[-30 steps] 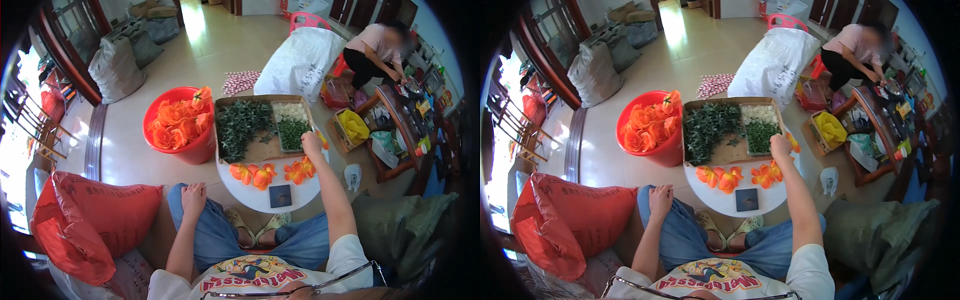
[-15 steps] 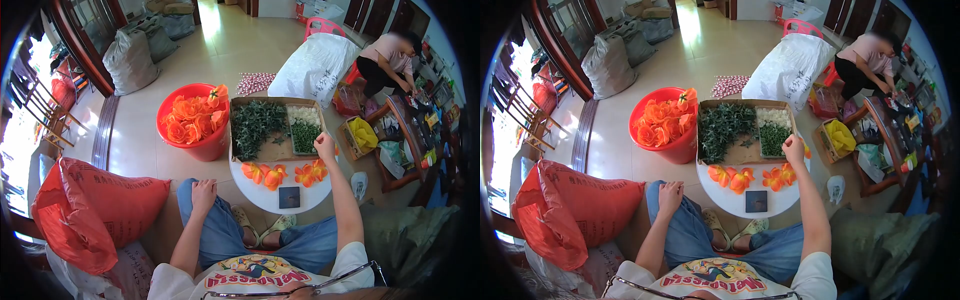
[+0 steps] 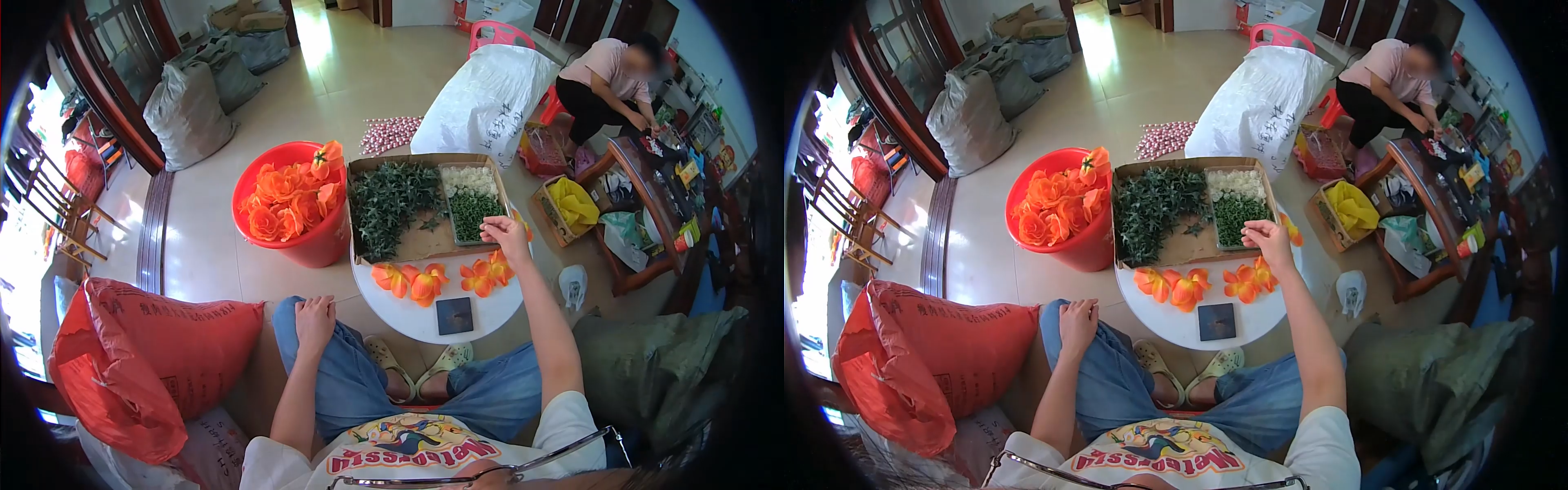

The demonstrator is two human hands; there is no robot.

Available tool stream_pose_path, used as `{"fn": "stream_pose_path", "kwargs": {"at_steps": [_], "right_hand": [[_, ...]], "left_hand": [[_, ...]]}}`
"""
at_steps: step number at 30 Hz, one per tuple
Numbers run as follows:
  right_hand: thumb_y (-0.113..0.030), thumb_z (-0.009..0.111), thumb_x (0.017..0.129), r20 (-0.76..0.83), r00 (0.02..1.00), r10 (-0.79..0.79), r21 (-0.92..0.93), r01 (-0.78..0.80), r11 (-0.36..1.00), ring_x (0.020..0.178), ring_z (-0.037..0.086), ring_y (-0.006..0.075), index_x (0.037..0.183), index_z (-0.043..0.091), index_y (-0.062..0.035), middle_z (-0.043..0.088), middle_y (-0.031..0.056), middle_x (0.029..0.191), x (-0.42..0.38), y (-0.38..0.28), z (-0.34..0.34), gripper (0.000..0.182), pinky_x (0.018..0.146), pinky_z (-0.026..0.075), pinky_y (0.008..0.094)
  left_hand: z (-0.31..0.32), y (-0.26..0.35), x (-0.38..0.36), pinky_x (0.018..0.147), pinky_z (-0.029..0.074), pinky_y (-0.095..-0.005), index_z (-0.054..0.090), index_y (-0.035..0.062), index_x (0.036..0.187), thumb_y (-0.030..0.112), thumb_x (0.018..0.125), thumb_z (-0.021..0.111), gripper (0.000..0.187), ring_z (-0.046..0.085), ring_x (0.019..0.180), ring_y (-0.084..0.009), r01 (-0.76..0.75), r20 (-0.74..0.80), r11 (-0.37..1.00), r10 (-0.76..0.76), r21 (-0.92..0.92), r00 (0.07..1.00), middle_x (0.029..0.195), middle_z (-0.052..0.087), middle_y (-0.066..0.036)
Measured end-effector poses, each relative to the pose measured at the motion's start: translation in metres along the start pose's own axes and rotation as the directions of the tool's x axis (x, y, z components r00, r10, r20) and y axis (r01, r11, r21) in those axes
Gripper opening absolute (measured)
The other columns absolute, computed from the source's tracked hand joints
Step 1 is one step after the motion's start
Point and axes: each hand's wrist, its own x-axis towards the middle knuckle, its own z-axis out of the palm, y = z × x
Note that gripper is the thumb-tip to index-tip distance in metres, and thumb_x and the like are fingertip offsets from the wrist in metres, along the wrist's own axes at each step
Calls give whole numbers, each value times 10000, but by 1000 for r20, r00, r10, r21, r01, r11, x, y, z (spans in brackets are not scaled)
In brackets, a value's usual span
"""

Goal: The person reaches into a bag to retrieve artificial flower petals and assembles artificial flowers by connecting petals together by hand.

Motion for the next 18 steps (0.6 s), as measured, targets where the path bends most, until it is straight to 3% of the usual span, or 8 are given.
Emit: {"fn": "stream_pose_path", "kwargs": {"at_steps": [2,11,18], "right_hand": [[-36,628,878,2,1000,16,65,-16,998,732,647,126,1052,630,37,677,93,888,-5,-5,4,189,666,546,241],[-40,612,881,13,999,31,33,-31,999,729,643,122,911,591,-7,662,75,841,-56,-12,10,50,685,546,266],[-16,526,923,-29,994,109,71,-107,992,776,657,162,989,553,8,662,126,903,-127,-17,23,76,734,563,298]], "left_hand": [[1,0,0,806,408,-360,670,76,926,155,848,589,137,631,841,-231,-11,-8,1000,11,7,1000,853,677,-81],[-1,-1,1,811,405,-354,683,68,954,159,855,592,162,632,858,-227,25,31,1000,-25,5,999,890,689,-86],[1,-1,2,806,402,-351,686,71,963,165,862,589,168,628,858,-224,23,23,1000,-24,14,999,874,684,-83]]}}
